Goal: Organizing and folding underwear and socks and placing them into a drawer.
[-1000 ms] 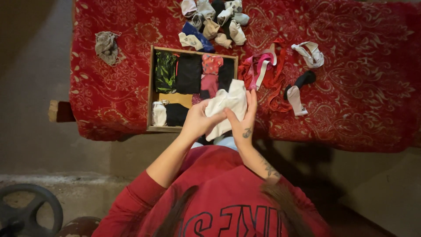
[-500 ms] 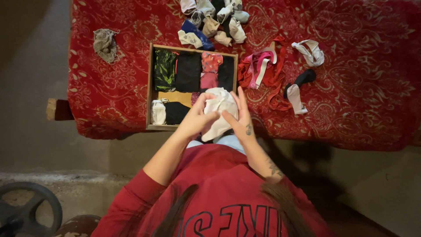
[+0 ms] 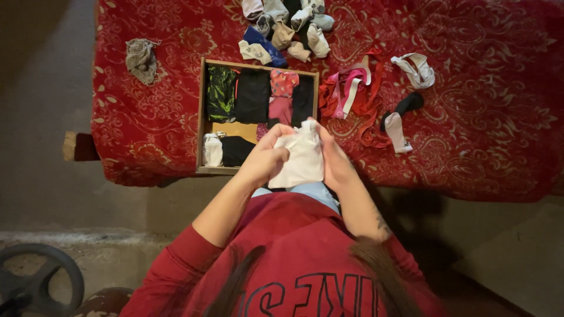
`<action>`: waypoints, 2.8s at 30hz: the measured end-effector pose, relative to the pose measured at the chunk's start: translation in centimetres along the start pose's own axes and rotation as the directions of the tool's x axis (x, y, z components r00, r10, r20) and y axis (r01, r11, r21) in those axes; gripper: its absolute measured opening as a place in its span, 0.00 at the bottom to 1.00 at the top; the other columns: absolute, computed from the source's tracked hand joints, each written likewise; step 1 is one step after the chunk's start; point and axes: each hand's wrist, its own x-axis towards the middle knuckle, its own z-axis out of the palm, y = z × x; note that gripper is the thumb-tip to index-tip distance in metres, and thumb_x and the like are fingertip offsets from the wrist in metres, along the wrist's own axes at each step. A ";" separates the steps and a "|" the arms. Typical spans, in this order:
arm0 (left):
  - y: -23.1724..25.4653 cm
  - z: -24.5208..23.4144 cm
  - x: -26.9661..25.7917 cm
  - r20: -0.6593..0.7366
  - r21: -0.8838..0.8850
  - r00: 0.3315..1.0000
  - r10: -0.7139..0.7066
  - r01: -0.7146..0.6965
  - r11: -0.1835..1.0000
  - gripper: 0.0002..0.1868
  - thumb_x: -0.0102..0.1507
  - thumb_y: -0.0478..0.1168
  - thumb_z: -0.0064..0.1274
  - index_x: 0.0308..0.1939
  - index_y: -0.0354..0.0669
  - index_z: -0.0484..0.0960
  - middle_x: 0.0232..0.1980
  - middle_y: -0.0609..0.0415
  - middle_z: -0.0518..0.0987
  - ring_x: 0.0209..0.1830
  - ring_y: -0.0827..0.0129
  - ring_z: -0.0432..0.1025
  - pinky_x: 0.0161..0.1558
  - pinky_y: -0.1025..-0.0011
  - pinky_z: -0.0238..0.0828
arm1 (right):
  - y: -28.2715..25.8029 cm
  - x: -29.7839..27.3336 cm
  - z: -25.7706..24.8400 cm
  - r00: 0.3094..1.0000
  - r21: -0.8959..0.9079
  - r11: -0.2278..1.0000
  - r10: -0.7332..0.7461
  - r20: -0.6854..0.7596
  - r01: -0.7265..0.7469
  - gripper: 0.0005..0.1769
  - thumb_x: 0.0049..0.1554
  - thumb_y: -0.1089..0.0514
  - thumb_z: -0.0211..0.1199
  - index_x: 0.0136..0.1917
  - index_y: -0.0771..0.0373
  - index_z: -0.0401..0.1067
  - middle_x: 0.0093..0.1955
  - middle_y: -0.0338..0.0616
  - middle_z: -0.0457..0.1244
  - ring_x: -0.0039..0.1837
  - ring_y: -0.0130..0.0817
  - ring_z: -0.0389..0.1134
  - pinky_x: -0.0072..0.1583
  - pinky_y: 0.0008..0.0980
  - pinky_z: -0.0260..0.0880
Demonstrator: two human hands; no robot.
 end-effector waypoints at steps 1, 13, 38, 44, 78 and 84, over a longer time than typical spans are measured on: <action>0.0 0.0 0.0 -0.003 -0.001 1.000 0.002 -0.002 1.000 0.26 0.54 0.23 0.43 0.55 0.46 0.71 0.34 0.56 0.69 0.17 0.78 0.56 0.16 0.78 0.47 | -0.1 -0.3 0.2 1.000 -0.001 1.000 0.003 0.002 -0.003 0.40 0.67 0.49 0.57 0.85 0.63 0.49 0.76 0.49 0.57 0.76 0.41 0.58 0.76 0.40 0.56; -1.4 -0.1 0.4 -0.214 0.603 0.823 0.527 -0.313 0.734 0.26 0.60 0.36 0.59 0.61 0.39 0.72 0.55 0.51 0.75 0.53 0.68 0.70 0.54 0.71 0.69 | 0.0 -0.9 1.7 0.938 -0.012 0.988 -0.150 -0.312 0.154 0.22 0.63 0.60 0.58 0.70 0.66 0.65 0.67 0.48 0.65 0.68 0.40 0.67 0.71 0.41 0.65; -12.3 -16.1 2.3 -0.543 0.718 0.611 0.577 -0.020 0.696 0.29 0.71 0.44 0.51 0.72 0.34 0.66 0.69 0.35 0.69 0.70 0.46 0.63 0.69 0.58 0.58 | 21.1 14.5 -10.8 0.901 0.032 0.935 0.348 -0.257 -0.352 0.21 0.65 0.53 0.55 0.69 0.61 0.67 0.65 0.43 0.66 0.65 0.38 0.69 0.66 0.42 0.69; -13.6 -21.5 2.8 -0.608 0.774 0.553 0.570 0.252 0.581 0.19 0.66 0.43 0.56 0.59 0.41 0.76 0.59 0.42 0.75 0.63 0.47 0.68 0.66 0.57 0.64 | 27.4 29.4 -15.4 0.981 -0.617 0.772 0.196 0.000 -0.154 0.18 0.68 0.53 0.59 0.63 0.70 0.72 0.56 0.44 0.69 0.57 0.30 0.69 0.59 0.33 0.69; -20.6 -34.3 15.1 -0.303 0.785 0.659 0.689 0.582 -0.212 0.36 0.71 0.57 0.46 0.79 0.44 0.63 0.81 0.30 0.57 0.76 0.36 0.57 0.69 0.41 0.56 | 8.4 10.6 -18.0 0.823 -0.993 -0.102 -0.557 0.112 0.065 0.06 0.55 0.63 0.68 0.40 0.62 0.71 0.43 0.46 0.65 0.49 0.49 0.65 0.53 0.44 0.65; -12.3 -24.4 12.8 -0.379 0.652 0.745 0.549 0.636 -0.414 0.48 0.60 0.65 0.58 0.77 0.46 0.64 0.79 0.34 0.60 0.79 0.36 0.53 0.69 0.34 0.51 | -4.0 10.6 -31.4 0.594 -0.975 -0.128 -0.804 -0.004 -0.180 0.07 0.61 0.58 0.66 0.45 0.63 0.72 0.47 0.50 0.64 0.52 0.53 0.63 0.56 0.48 0.64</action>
